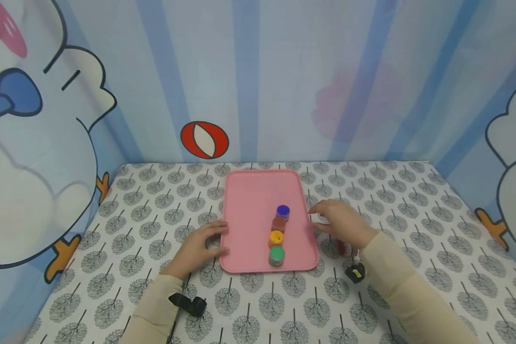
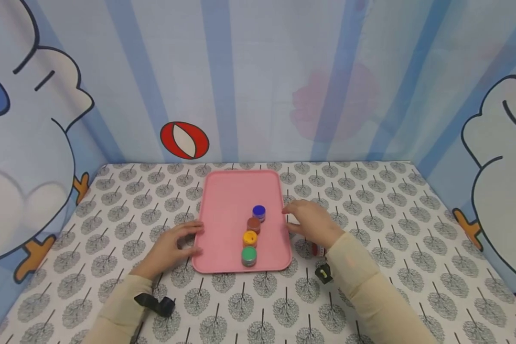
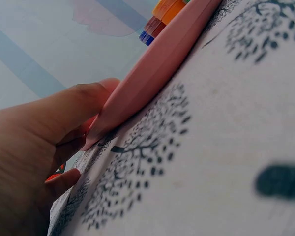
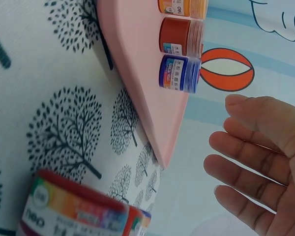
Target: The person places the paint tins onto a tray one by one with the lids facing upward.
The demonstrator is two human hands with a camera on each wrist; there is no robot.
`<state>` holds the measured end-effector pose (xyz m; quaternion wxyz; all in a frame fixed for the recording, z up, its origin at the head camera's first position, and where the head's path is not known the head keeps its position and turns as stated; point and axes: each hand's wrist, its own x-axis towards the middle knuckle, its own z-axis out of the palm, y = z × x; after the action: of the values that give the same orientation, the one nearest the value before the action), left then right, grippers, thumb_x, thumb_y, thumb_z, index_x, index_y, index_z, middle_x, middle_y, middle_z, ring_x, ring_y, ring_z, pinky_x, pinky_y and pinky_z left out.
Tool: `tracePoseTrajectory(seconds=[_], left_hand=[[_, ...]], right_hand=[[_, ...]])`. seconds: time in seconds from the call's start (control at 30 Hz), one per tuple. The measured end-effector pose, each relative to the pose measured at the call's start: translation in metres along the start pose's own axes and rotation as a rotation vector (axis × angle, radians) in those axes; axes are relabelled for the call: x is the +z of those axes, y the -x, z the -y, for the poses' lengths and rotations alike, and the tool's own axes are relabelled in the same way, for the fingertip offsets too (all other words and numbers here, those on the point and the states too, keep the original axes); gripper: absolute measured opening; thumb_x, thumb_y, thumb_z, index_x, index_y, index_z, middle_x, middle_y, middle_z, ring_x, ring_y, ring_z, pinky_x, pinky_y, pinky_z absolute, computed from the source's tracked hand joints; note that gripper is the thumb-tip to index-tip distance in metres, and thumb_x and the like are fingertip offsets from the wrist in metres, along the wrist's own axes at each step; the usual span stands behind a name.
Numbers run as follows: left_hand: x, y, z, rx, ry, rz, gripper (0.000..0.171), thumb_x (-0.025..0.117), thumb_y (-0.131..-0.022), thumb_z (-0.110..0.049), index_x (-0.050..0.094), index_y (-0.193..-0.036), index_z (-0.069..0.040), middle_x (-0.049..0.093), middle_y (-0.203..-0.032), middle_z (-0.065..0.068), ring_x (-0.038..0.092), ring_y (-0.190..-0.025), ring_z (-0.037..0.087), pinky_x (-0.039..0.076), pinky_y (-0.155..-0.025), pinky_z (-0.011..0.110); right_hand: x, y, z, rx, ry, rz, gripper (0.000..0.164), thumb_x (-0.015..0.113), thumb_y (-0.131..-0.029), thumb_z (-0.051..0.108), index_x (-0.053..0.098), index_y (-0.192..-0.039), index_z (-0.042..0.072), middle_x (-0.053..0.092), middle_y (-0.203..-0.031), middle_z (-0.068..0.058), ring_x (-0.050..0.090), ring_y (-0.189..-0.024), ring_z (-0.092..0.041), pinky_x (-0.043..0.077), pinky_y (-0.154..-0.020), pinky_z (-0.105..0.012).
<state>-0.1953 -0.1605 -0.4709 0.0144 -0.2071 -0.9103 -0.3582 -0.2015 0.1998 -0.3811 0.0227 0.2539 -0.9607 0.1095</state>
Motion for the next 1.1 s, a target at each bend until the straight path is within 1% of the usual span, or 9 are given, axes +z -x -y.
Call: tracePoseTrajectory(seconds=[0.17, 0.4, 0.53, 0.63, 0.8, 0.97, 1.1], left_hand=[[-0.001, 0.000, 0.000, -0.005, 0.010, -0.001, 0.054, 0.079, -0.076, -0.028, 0.063, -0.125, -0.012, 0.052, -0.144, 0.003, 0.044, -0.137, 0.031, 0.030, -0.116, 0.054], [-0.001, 0.001, 0.003, -0.004, 0.021, -0.005, 0.054, 0.079, -0.076, -0.028, 0.063, -0.124, -0.012, 0.052, -0.144, 0.003, 0.044, -0.137, 0.029, 0.030, -0.117, 0.051], [-0.002, 0.001, 0.003, 0.008, 0.015, -0.011, 0.053, 0.080, -0.075, -0.028, 0.064, -0.124, -0.012, 0.053, -0.144, 0.003, 0.045, -0.136, 0.030, 0.031, -0.116, 0.052], [-0.002, 0.001, 0.001, 0.012, 0.022, -0.012, 0.053, 0.080, -0.075, -0.027, 0.064, -0.124, -0.012, 0.053, -0.143, 0.004, 0.045, -0.136, 0.031, 0.031, -0.116, 0.053], [-0.002, 0.001, -0.001, -0.007, 0.032, 0.006, 0.053, 0.079, -0.076, -0.027, 0.063, -0.124, -0.013, 0.051, -0.145, 0.004, 0.043, -0.137, 0.031, 0.030, -0.116, 0.053], [-0.002, 0.002, -0.001, -0.027, 0.028, 0.008, 0.054, 0.080, -0.075, -0.027, 0.063, -0.124, -0.013, 0.051, -0.145, 0.002, 0.043, -0.137, 0.030, 0.029, -0.117, 0.053], [-0.003, 0.002, -0.002, -0.029, 0.037, 0.008, 0.055, 0.080, -0.075, -0.027, 0.063, -0.125, -0.013, 0.051, -0.145, 0.002, 0.043, -0.138, 0.030, 0.029, -0.117, 0.053]], right_hand=[[0.001, 0.003, -0.006, 0.027, 0.007, 0.001, 0.035, 0.073, -0.084, 0.021, 0.067, -0.114, 0.006, 0.069, -0.114, -0.013, 0.064, -0.107, -0.030, 0.051, -0.098, -0.048], [0.000, 0.007, -0.014, 0.021, 0.007, -0.029, 0.030, 0.073, -0.083, 0.018, 0.068, -0.109, 0.005, 0.070, -0.108, -0.013, 0.066, -0.091, -0.025, 0.055, -0.088, -0.045], [0.002, 0.009, -0.019, 0.032, 0.000, -0.042, 0.030, 0.072, -0.084, 0.019, 0.068, -0.110, 0.004, 0.070, -0.105, -0.013, 0.065, -0.089, -0.024, 0.055, -0.087, -0.045], [0.004, 0.011, -0.023, 0.057, -0.018, -0.040, 0.031, 0.072, -0.084, 0.019, 0.068, -0.111, 0.004, 0.070, -0.106, -0.013, 0.065, -0.089, -0.025, 0.055, -0.086, -0.045], [0.004, 0.013, -0.030, 0.101, -0.058, -0.033, 0.032, 0.071, -0.085, 0.020, 0.066, -0.111, 0.004, 0.070, -0.107, -0.014, 0.066, -0.091, -0.027, 0.055, -0.087, -0.048], [0.004, 0.014, -0.038, 0.104, -0.090, -0.035, 0.033, 0.070, -0.086, 0.020, 0.065, -0.113, 0.003, 0.069, -0.110, -0.016, 0.066, -0.097, -0.032, 0.055, -0.088, -0.050], [0.005, 0.017, -0.049, 0.105, -0.092, -0.040, 0.033, 0.070, -0.086, 0.016, 0.064, -0.114, 0.002, 0.068, -0.111, -0.017, 0.065, -0.097, -0.032, 0.055, -0.085, -0.051]])
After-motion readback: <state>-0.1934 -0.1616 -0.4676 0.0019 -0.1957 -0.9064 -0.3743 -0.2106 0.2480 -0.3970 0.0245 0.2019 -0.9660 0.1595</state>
